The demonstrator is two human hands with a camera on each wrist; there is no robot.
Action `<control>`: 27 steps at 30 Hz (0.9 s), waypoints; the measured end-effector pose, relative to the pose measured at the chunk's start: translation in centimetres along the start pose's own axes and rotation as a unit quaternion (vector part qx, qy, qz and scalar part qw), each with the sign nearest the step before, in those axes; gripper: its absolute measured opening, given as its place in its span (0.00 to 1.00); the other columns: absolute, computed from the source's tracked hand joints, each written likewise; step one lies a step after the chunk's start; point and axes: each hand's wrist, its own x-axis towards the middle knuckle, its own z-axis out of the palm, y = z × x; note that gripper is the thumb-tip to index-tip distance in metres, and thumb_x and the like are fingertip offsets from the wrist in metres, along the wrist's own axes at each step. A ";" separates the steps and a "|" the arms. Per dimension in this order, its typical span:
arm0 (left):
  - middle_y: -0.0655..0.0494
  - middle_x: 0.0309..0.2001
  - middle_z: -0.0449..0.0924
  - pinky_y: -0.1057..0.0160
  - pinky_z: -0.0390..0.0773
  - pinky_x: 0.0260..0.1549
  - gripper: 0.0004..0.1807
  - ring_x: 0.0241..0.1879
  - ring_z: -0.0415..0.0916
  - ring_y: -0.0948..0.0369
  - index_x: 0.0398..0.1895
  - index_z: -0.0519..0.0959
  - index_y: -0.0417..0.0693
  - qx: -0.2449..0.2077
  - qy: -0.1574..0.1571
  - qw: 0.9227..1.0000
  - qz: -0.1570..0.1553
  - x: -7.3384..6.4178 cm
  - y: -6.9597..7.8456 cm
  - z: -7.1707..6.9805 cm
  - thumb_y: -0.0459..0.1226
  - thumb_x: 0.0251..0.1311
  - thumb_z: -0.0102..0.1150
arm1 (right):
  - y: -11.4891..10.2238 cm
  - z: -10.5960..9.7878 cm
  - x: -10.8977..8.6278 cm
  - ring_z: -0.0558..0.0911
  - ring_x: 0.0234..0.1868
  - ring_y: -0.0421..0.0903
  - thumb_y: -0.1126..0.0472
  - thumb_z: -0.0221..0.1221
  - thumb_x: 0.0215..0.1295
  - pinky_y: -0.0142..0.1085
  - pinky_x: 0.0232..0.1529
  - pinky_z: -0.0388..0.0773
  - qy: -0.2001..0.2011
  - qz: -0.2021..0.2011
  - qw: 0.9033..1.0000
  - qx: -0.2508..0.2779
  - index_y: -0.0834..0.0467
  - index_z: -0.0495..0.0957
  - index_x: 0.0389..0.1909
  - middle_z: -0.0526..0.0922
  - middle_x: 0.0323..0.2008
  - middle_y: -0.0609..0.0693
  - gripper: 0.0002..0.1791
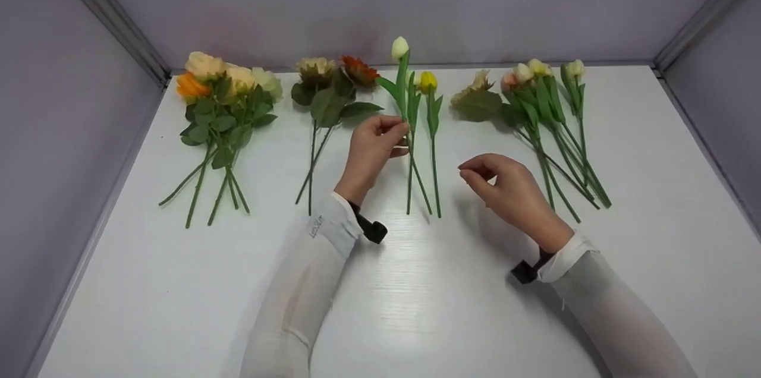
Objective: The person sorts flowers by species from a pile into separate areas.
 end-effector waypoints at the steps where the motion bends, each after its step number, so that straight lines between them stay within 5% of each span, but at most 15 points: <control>1: 0.46 0.45 0.80 0.58 0.86 0.41 0.14 0.40 0.83 0.54 0.54 0.81 0.37 0.017 0.003 1.000 -0.002 0.3 0.1 -0.3 0.35 0.70 0.64 | 0.0 -0.1 0.0 0.80 0.37 0.43 0.54 0.62 0.74 0.37 0.30 0.78 0.001 -0.001 1.000 -0.002 0.54 0.86 0.48 0.85 0.37 0.43 0.10; 6: 0.46 0.46 0.81 0.60 0.85 0.40 0.17 0.41 0.83 0.53 0.57 0.80 0.35 0.113 0.010 0.994 -0.001 1.9 0.7 -1.3 0.36 0.71 0.62 | 0.0 -0.3 0.0 0.80 0.39 0.43 0.54 0.63 0.74 0.41 0.37 0.77 0.011 -0.009 1.000 -0.005 0.56 0.86 0.48 0.86 0.38 0.45 0.11; 10: 0.49 0.46 0.82 0.62 0.85 0.40 0.16 0.40 0.84 0.56 0.58 0.81 0.38 0.194 0.018 0.981 -0.011 3.1 0.2 -1.5 0.37 0.73 0.60 | 0.2 -0.3 0.1 0.80 0.39 0.44 0.54 0.62 0.74 0.42 0.38 0.76 0.012 -0.009 1.000 -0.007 0.56 0.86 0.47 0.87 0.39 0.45 0.11; 19: 0.52 0.45 0.83 0.60 0.81 0.41 0.14 0.40 0.81 0.59 0.56 0.83 0.44 0.313 0.030 0.949 -0.029 4.6 -1.9 -1.1 0.39 0.75 0.57 | 0.2 -0.3 0.0 0.80 0.39 0.43 0.55 0.63 0.74 0.42 0.38 0.76 0.016 -0.018 1.000 -0.012 0.57 0.87 0.47 0.86 0.38 0.44 0.11; 27: 0.52 0.29 0.82 0.62 0.76 0.32 0.10 0.29 0.78 0.59 0.46 0.86 0.41 0.379 0.012 0.925 -0.037 4.8 -1.8 -0.3 0.36 0.74 0.56 | 0.1 -0.9 0.0 0.80 0.38 0.42 0.54 0.62 0.74 0.40 0.36 0.76 0.025 -0.017 1.000 -0.006 0.55 0.87 0.46 0.87 0.38 0.47 0.10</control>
